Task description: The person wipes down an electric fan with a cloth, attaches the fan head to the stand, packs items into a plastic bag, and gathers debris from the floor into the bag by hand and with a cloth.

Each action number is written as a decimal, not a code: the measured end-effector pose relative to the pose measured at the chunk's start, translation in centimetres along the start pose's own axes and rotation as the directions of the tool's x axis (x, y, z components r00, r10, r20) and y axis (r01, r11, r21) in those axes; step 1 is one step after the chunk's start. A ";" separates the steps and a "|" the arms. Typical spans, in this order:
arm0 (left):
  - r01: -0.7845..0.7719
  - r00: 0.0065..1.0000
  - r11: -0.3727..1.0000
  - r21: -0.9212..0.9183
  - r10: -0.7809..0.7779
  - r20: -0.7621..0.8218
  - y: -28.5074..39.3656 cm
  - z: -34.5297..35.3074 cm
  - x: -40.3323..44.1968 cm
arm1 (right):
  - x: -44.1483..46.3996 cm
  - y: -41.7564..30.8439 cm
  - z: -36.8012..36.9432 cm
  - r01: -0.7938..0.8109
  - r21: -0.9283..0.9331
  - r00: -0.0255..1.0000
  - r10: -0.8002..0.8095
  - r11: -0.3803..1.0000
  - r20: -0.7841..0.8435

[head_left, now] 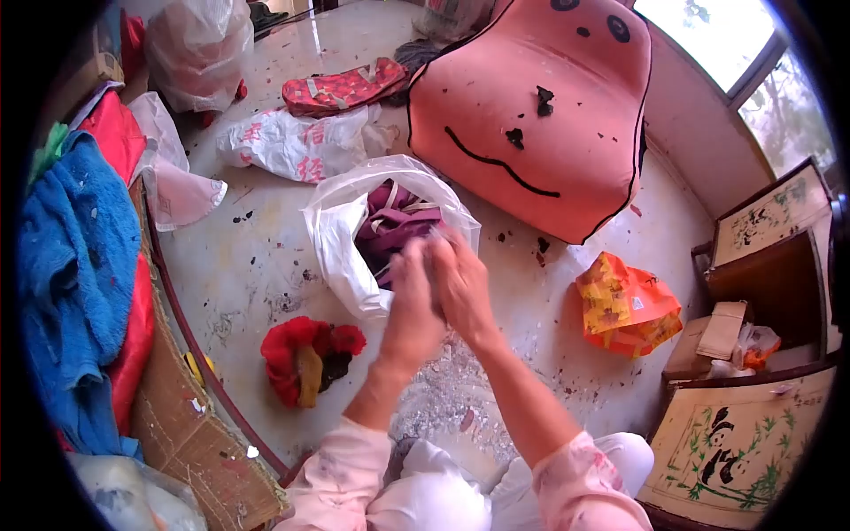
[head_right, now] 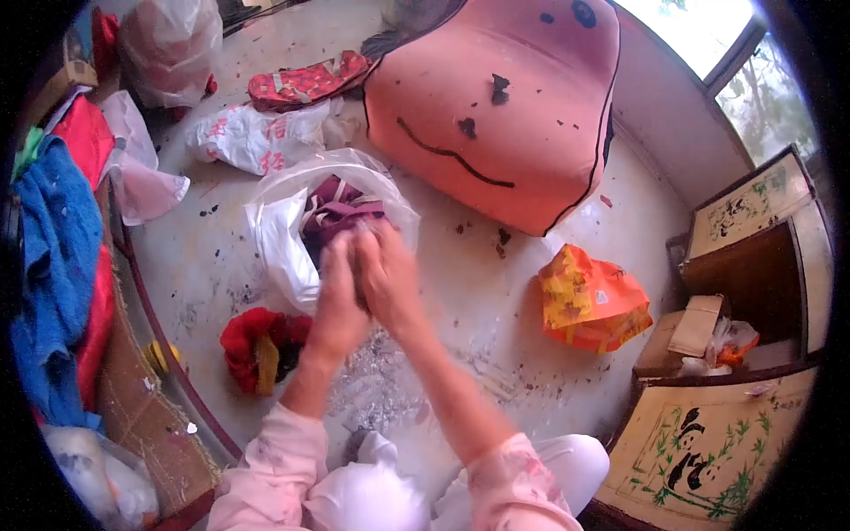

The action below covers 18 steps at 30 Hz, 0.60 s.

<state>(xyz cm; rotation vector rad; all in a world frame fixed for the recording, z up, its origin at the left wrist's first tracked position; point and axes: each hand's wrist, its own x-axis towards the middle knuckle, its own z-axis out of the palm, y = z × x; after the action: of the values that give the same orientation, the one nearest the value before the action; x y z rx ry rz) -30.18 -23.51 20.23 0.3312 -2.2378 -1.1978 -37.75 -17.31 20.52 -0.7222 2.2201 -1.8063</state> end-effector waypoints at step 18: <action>0.205 0.930 0.804 0.558 -0.337 0.145 -16.0 1.8 -30.6 | -8.3 25.6 -3.3 0.001 -0.709 0.946 0.229 0.705 0.229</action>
<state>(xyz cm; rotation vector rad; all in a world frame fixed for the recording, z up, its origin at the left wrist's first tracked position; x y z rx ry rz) -7.41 -17.11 -4.98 0.7919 -2.7955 -0.7387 -38.45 -6.91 -4.45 -0.8736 2.6310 -0.6583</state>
